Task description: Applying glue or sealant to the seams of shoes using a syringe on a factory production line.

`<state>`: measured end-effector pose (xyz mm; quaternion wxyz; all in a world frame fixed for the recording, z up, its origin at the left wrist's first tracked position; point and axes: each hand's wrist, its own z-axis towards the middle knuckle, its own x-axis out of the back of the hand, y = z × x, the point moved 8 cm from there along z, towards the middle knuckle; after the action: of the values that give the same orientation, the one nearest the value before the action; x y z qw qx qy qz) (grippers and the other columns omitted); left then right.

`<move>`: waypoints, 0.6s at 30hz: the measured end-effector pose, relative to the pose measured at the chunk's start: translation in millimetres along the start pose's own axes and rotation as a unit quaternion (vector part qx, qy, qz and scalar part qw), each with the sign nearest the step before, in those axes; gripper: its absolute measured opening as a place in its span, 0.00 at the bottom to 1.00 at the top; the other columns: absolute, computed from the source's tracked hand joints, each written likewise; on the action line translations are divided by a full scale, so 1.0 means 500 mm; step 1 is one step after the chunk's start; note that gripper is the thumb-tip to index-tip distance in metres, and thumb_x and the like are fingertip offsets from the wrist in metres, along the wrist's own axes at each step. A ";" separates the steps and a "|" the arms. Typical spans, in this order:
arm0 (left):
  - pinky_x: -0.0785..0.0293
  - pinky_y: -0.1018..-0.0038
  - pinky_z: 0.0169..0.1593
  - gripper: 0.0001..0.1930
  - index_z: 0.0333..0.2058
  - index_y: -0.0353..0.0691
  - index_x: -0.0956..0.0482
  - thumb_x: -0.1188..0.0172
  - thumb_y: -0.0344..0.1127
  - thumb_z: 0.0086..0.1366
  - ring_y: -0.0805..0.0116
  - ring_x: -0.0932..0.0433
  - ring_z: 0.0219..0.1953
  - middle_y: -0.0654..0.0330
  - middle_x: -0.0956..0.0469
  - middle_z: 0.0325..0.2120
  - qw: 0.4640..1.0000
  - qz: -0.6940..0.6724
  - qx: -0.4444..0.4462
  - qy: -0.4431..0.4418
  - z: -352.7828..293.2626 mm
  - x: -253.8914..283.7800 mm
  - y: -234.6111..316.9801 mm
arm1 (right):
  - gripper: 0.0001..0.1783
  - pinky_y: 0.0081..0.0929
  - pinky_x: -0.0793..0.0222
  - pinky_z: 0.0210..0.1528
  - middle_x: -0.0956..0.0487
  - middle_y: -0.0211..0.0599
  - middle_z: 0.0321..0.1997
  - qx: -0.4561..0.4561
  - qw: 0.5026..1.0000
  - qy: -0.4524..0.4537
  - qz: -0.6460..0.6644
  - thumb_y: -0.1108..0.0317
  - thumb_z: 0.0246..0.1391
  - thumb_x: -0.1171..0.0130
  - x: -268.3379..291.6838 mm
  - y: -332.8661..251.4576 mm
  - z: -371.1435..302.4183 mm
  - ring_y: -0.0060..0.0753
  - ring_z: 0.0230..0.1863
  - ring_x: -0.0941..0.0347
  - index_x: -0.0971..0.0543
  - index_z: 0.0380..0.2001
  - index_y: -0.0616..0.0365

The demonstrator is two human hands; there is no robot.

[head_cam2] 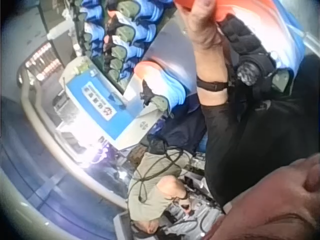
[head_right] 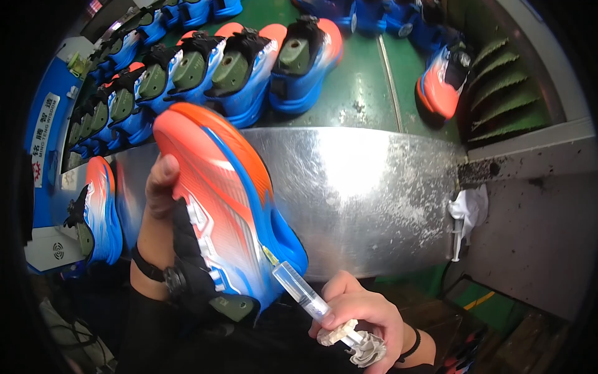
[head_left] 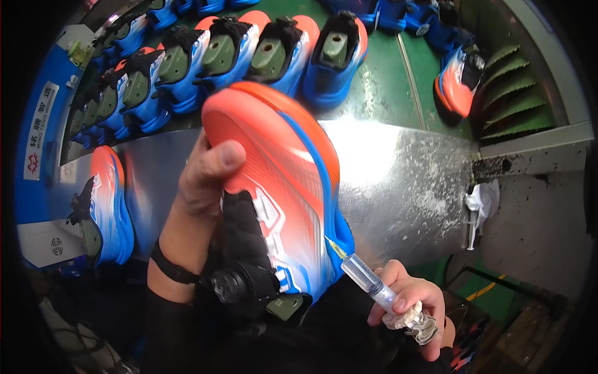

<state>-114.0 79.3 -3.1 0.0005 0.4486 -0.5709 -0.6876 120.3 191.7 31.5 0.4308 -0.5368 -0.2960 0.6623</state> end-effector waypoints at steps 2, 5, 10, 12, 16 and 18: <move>0.24 0.67 0.48 0.29 0.51 0.33 0.31 0.35 0.38 0.51 0.62 0.21 0.42 0.53 0.23 0.42 0.998 -0.047 -0.005 0.029 0.000 0.011 -0.009 | 0.41 0.33 0.47 0.46 0.20 0.49 0.33 -0.017 1.000 -0.004 0.012 0.38 0.41 0.33 0.000 0.009 -0.015 0.34 0.44 0.39 0.28 0.50 0.58; 0.24 0.67 0.48 0.29 0.51 0.33 0.31 0.36 0.39 0.52 0.62 0.22 0.42 0.52 0.23 0.42 0.997 -0.004 -0.020 0.069 0.008 0.034 -0.004 | 0.41 0.33 0.47 0.45 0.20 0.49 0.34 -0.036 0.999 0.008 0.013 0.38 0.40 0.32 0.013 0.016 -0.041 0.35 0.43 0.38 0.27 0.49 0.59; 0.25 0.67 0.49 0.27 0.52 0.32 0.32 0.38 0.39 0.55 0.61 0.22 0.44 0.52 0.24 0.43 0.991 0.058 -0.004 0.117 -0.012 0.084 -0.013 | 0.41 0.32 0.46 0.45 0.20 0.47 0.34 -0.047 0.998 0.032 0.040 0.39 0.39 0.30 0.036 0.030 -0.081 0.35 0.43 0.37 0.27 0.49 0.60; 0.25 0.67 0.50 0.27 0.52 0.32 0.32 0.39 0.39 0.56 0.60 0.22 0.44 0.52 0.24 0.43 0.986 0.086 0.004 0.145 -0.037 0.113 0.000 | 0.42 0.31 0.46 0.45 0.20 0.46 0.34 -0.046 0.997 0.038 0.053 0.40 0.38 0.30 0.040 0.033 -0.094 0.35 0.43 0.37 0.27 0.49 0.60; 0.25 0.67 0.50 0.27 0.52 0.31 0.33 0.39 0.40 0.57 0.60 0.22 0.45 0.51 0.24 0.44 0.970 0.135 0.035 0.197 -0.094 0.185 -0.010 | 0.43 0.29 0.45 0.45 0.20 0.45 0.34 -0.043 0.997 0.049 0.033 0.40 0.36 0.29 0.071 0.054 -0.107 0.34 0.43 0.36 0.27 0.49 0.61; 0.25 0.67 0.50 0.27 0.52 0.31 0.33 0.40 0.40 0.57 0.60 0.22 0.45 0.51 0.24 0.44 0.961 0.161 0.040 0.221 -0.131 0.207 -0.001 | 0.44 0.28 0.45 0.45 0.20 0.45 0.34 -0.032 0.998 0.046 0.019 0.39 0.35 0.28 0.067 0.056 -0.110 0.33 0.43 0.36 0.27 0.49 0.61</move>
<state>-135.1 -25.0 -63.5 0.2189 0.4911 -0.6486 -0.5387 164.6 204.8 -21.1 0.4136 -0.5854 -0.2865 0.6357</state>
